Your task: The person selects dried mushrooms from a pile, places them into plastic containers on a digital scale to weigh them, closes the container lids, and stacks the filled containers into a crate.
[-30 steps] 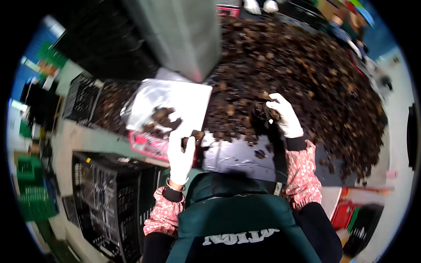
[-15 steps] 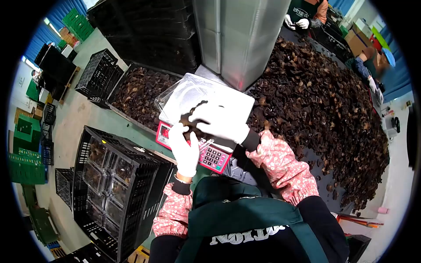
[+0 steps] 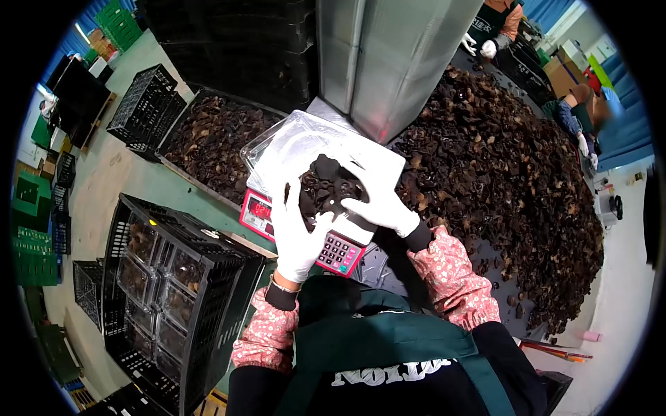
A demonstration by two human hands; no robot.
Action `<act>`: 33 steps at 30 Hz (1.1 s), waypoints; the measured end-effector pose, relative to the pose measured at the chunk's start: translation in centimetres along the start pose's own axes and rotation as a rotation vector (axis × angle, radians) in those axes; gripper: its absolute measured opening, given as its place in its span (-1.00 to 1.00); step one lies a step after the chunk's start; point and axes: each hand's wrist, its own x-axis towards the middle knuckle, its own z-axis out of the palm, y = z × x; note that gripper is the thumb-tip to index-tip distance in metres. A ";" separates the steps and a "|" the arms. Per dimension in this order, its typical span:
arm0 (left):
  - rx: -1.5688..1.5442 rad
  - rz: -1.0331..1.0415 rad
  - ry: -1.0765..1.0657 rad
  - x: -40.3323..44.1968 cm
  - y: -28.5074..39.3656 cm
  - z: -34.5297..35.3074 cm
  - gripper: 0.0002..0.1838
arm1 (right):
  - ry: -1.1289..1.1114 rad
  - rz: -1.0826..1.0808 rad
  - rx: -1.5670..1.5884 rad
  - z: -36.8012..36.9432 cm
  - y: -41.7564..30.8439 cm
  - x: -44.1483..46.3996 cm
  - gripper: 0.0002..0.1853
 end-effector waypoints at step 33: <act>0.441 0.414 0.022 2.9 0.3 4.1 -0.35 | 0.654 0.802 -0.616 -7.0 6.1 -33.0 -0.58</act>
